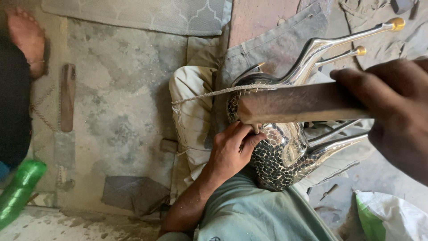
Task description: The person hammers a small metal punch against a polished metal object to create a textured pattern. They hold the object steady with one hand while striking the punch with a wooden mallet in the other hand.
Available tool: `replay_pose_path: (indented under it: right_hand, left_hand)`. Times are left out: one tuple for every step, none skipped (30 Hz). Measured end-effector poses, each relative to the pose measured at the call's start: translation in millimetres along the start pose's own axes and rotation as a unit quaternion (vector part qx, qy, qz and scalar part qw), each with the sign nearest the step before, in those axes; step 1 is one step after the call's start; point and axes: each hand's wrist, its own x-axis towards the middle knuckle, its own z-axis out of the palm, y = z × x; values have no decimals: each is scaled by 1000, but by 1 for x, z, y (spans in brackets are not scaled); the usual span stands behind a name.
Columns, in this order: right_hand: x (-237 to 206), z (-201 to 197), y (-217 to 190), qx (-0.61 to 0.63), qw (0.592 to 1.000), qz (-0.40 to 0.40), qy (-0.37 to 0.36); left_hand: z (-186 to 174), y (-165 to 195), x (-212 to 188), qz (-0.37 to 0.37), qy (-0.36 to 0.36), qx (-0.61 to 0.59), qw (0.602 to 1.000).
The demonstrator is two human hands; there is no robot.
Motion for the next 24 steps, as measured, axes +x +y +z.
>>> replay_pose_path:
  right_hand:
    - [0, 0, -3, 34, 999, 14, 20]
    - [1, -1, -4, 69, 996, 26, 42]
    - [1, -1, -6, 132, 988, 46, 65]
    - [2, -2, -7, 124, 990, 40, 56]
    - [1, -2, -9, 116, 992, 33, 47]
    - [2, -3, -8, 36, 999, 0, 7]
    - [0, -2, -10, 39, 999, -1, 5]
    - [1, -2, -9, 41, 999, -3, 2]
    - [-1, -1, -11, 126, 991, 27, 40]
    - [-2, 0, -10, 120, 992, 30, 33]
    - [-4, 2, -11, 115, 992, 33, 26]
    - [-5, 3, -9, 19, 999, 9, -24]
    - [-7, 5, -9, 12, 1000, 7, -28]
    - [-9, 6, -8, 5, 999, 5, -32]
    - [-11, 8, -8, 85, 996, 23, 10]
    - [-13, 8, -6, 85, 996, 24, 10]
    - [-15, 8, -6, 85, 996, 26, 10]
    - [-17, 7, -6, 5, 999, 14, -33]
    - [-18, 6, -6, -10, 999, 13, -36]
    - [-19, 4, -8, -25, 999, 12, -39]
    - [-20, 2, -10, 23, 999, 24, -2]
    - [-20, 0, -13, 14, 999, 33, -15]
    - [-20, -3, -16, 4, 999, 41, -27]
    - [-20, -6, -18, -61, 993, 45, -90]
  left_hand:
    - [0, -1, 0, 22, 10, -5, 1000]
    - [1, -2, 0, 43, 21, -10, 999]
    - [1, -3, 0, 64, 31, -15, 997]
    - [2, -4, 0, 53, 20, -13, 998]
    - [3, -5, 0, 42, 7, -12, 999]
    - [3, -7, 0, 31, -5, -11, 999]
    - [3, -7, -1, 40, 4, -11, 999]
    - [3, -8, -2, 49, 15, -12, 999]
    - [3, -8, -3, 57, 27, -13, 998]
    - [3, -9, -3, 45, 20, -5, 999]
    - [3, -9, -4, 32, 13, 3, 999]
    - [3, -9, -4, 20, 5, 11, 1000]
    - [3, -8, -4, 14, 5, 14, 1000]
    - [3, -7, -4, 8, 5, 17, 1000]
    - [3, -7, -4, 3, 5, 20, 1000]
    - [3, -7, -4, 24, 15, 10, 1000]
    - [2, -7, -4, 45, 25, 0, 999]
    - [2, -7, -4, 66, 33, -10, 997]
    - [2, -8, -5, 55, 24, -3, 998]
    - [1, -9, -6, 45, 15, 4, 999]
    - [2, -10, -7, 34, 5, 10, 999]
    - [2, -11, -9, 21, 2, 15, 1000]
    - [2, -12, -9, 9, -1, 20, 1000]
    - [3, -13, -11, -5, -5, 26, 1000]
